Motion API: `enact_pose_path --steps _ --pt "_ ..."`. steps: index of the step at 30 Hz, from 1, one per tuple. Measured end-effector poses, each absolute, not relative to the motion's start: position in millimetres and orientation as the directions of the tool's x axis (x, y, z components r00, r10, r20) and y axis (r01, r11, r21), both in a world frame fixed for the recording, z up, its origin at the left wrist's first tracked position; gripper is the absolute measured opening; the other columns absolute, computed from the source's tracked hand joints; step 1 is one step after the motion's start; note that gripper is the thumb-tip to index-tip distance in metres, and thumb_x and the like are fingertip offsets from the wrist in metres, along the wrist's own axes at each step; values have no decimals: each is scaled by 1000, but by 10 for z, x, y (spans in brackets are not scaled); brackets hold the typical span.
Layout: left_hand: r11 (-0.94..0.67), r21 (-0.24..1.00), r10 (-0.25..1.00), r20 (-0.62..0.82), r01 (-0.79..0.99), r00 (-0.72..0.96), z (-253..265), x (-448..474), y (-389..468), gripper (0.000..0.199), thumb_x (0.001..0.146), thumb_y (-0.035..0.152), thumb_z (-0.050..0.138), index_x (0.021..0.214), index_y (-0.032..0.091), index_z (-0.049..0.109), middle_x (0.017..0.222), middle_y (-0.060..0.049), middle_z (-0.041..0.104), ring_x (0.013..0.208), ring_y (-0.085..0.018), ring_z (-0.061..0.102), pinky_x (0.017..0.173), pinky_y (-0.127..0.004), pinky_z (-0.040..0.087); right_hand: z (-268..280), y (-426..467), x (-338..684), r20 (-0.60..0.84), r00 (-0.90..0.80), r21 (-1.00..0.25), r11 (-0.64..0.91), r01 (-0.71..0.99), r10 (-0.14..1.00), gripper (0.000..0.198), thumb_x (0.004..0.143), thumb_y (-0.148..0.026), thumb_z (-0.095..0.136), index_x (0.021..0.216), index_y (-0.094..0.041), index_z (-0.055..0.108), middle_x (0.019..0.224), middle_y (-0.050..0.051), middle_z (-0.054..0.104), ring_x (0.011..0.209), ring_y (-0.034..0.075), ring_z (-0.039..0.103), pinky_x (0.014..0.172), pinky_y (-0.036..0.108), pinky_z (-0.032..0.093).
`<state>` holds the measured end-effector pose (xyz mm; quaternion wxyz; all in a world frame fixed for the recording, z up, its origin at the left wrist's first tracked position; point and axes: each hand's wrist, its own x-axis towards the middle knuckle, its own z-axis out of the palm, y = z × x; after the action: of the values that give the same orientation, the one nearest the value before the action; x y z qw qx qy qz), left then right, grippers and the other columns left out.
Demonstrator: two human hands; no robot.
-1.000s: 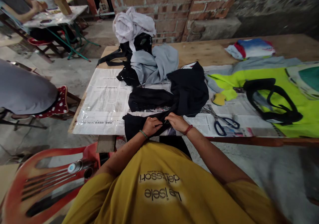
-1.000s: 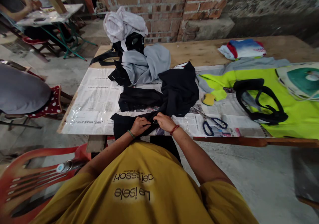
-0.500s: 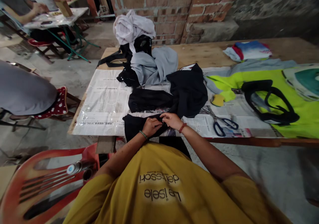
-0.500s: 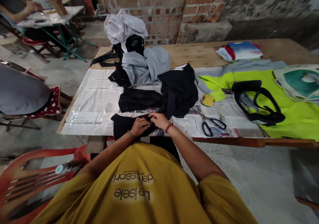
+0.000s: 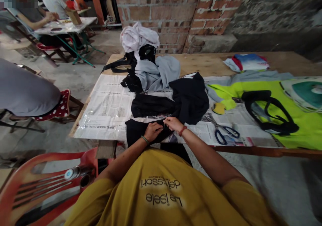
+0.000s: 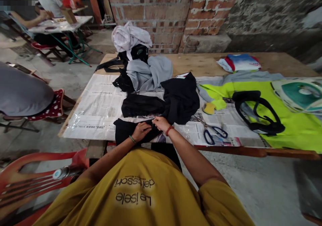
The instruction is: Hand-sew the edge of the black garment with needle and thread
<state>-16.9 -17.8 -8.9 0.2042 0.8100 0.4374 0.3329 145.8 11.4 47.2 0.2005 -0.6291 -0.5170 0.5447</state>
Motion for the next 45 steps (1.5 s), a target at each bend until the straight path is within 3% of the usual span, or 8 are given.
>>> enact_pose_path --steps 7,18,29,45 --pt "-547 591 835 342 593 430 -92 -177 -182 16 86 27 55 89 19 69 80 -4 66 75 -14 60 72 -29 42 365 149 1463 -308 -173 -747 -125 653 936 24 77 -28 49 58 -14 55 48 -4 44 48 6 38 47 18 26" --pt "-553 569 832 328 609 448 -107 -155 -201 16 86 24 54 91 19 69 82 -4 67 77 -15 60 72 -29 43 390 159 1431 -323 -227 -725 -87 683 919 23 74 -25 48 56 -14 56 51 -3 48 53 8 40 52 20 28" --pt "-444 705 893 301 553 334 -50 -161 -166 13 82 17 58 89 18 69 81 -4 67 77 -14 60 72 -27 47 414 126 1437 -393 -247 -726 -134 674 886 24 80 -28 47 66 -14 60 46 -5 45 42 6 37 43 18 26" --pt "-526 630 847 334 571 413 -148 -166 -136 12 80 22 62 87 19 71 77 -4 68 71 -14 62 69 -28 45 363 136 1507 -310 -243 -725 -63 685 919 24 79 -25 48 63 -13 61 54 -1 54 51 7 43 49 18 30"
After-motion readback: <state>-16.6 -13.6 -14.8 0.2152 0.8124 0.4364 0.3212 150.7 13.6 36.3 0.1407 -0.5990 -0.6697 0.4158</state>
